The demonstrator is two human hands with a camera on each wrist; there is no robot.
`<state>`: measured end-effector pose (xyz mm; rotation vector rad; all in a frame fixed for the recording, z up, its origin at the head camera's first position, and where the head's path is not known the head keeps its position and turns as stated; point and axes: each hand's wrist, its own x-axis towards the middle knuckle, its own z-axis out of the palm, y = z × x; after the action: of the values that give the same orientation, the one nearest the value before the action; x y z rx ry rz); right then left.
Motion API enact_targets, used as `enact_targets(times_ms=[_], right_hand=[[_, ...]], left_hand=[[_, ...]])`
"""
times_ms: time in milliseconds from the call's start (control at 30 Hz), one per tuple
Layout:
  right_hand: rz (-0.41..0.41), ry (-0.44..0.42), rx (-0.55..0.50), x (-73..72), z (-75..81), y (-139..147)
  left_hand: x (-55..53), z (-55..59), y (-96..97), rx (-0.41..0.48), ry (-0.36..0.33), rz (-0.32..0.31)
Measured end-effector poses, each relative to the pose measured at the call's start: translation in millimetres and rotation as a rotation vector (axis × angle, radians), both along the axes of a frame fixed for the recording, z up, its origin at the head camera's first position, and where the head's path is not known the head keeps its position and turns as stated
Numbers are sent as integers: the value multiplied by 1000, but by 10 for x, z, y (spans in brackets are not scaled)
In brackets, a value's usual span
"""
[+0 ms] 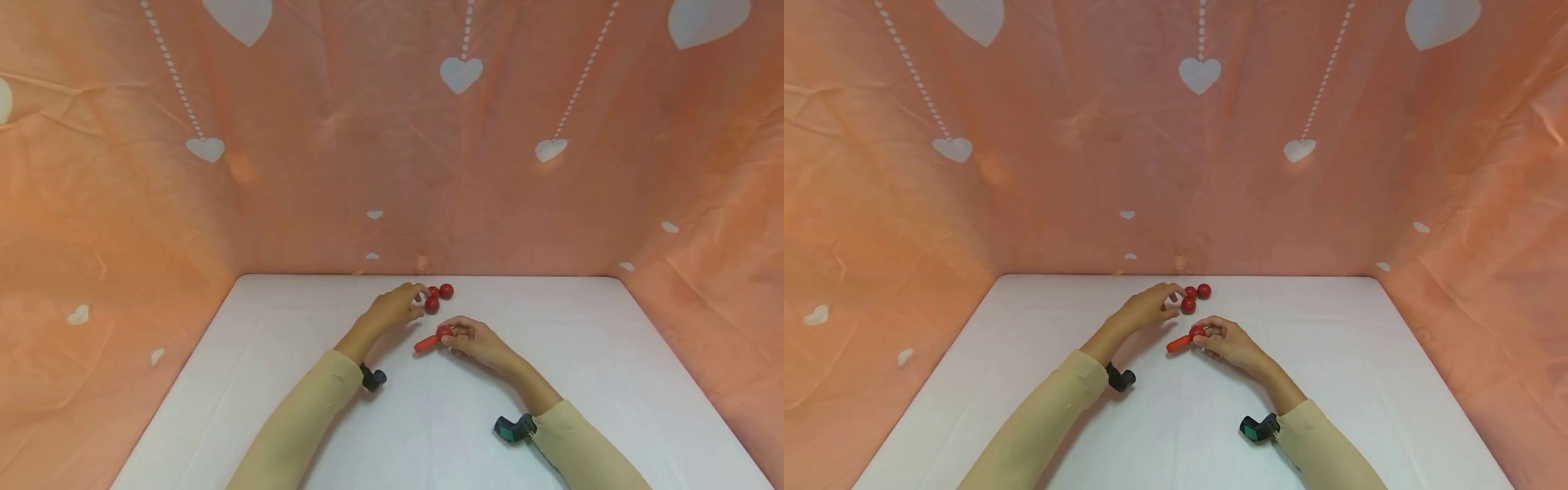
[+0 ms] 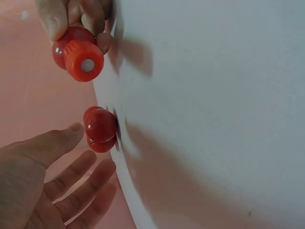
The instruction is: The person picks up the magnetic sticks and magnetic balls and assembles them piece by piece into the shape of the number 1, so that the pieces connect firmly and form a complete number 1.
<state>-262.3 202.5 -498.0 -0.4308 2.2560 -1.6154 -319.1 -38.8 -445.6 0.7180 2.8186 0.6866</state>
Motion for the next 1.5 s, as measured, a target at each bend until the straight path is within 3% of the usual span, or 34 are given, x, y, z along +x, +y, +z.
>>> enact_targets(times_ms=[300, 500, 700, 833, 1200, 1500], right_hand=[[1, 2, -9, -10, -9, -16], [-7, 14, -12, -9, -7, -22], [-6, 8, -22, -4, 0, -31], [-7, 8, -22, -2, -1, -32], [4, 14, -36, -3, -5, -31], [6, 8, -38, -23, -18, -7]], left_hand=[[-93, -65, 52, -21, -37, -1], [-74, -73, 42, 23, -37, -2], [-73, -61, 51, -21, 1, -37], [-86, -68, 69, -43, -10, -47], [-106, -93, 115, -98, -11, -35], [-120, -92, 101, -84, -34, -29]])
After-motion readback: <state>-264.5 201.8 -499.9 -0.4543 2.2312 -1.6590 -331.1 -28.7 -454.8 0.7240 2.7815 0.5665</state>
